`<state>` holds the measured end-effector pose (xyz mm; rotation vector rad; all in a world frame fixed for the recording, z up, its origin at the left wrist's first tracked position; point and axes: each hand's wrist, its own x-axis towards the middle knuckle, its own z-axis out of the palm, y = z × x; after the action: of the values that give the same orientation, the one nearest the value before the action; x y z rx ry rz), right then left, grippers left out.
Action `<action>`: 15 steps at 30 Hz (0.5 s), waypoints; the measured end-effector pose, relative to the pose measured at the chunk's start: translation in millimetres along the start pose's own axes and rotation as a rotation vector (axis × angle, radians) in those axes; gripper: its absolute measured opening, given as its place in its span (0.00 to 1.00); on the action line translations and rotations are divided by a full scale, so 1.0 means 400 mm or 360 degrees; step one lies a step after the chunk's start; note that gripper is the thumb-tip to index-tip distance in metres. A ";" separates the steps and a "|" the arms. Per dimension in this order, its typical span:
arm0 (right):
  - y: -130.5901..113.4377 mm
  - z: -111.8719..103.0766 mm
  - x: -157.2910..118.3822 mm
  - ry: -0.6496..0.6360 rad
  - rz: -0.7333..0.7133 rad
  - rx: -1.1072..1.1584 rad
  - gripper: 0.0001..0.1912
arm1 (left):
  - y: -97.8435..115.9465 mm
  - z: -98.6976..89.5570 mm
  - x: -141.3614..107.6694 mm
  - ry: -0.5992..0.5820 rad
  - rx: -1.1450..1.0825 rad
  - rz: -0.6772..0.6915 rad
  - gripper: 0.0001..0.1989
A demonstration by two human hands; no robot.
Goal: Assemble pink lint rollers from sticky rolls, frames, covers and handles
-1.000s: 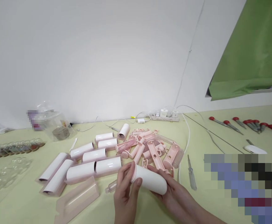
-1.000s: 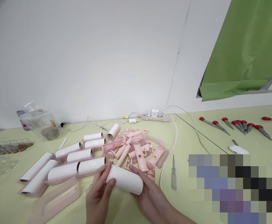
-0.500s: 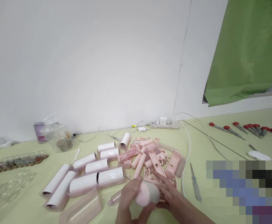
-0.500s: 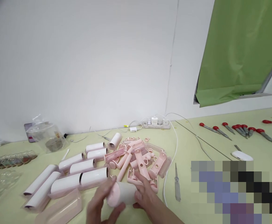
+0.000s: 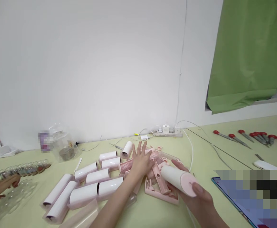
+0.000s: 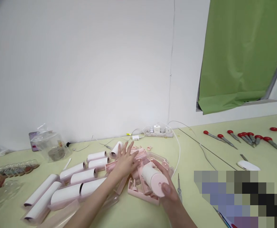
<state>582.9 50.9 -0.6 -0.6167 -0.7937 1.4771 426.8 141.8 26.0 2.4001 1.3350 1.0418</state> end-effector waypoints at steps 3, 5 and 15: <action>-0.034 0.026 -0.017 0.0078 -0.0053 0.0030 0.43 | -0.005 0.025 0.032 -0.0081 -0.0195 -0.0054 0.09; -0.047 0.036 -0.024 0.0055 -0.0175 -0.0078 0.45 | 0.002 0.012 0.018 -0.0078 -0.0294 -0.0070 0.11; -0.015 0.067 -0.003 -0.0758 -0.0184 -0.0631 0.45 | 0.049 -0.034 -0.216 0.0313 -0.1624 -0.1037 0.26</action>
<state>565.8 46.6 20.6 -0.5016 -1.4919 1.3843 401.3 58.7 3.8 1.0585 1.0908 1.3056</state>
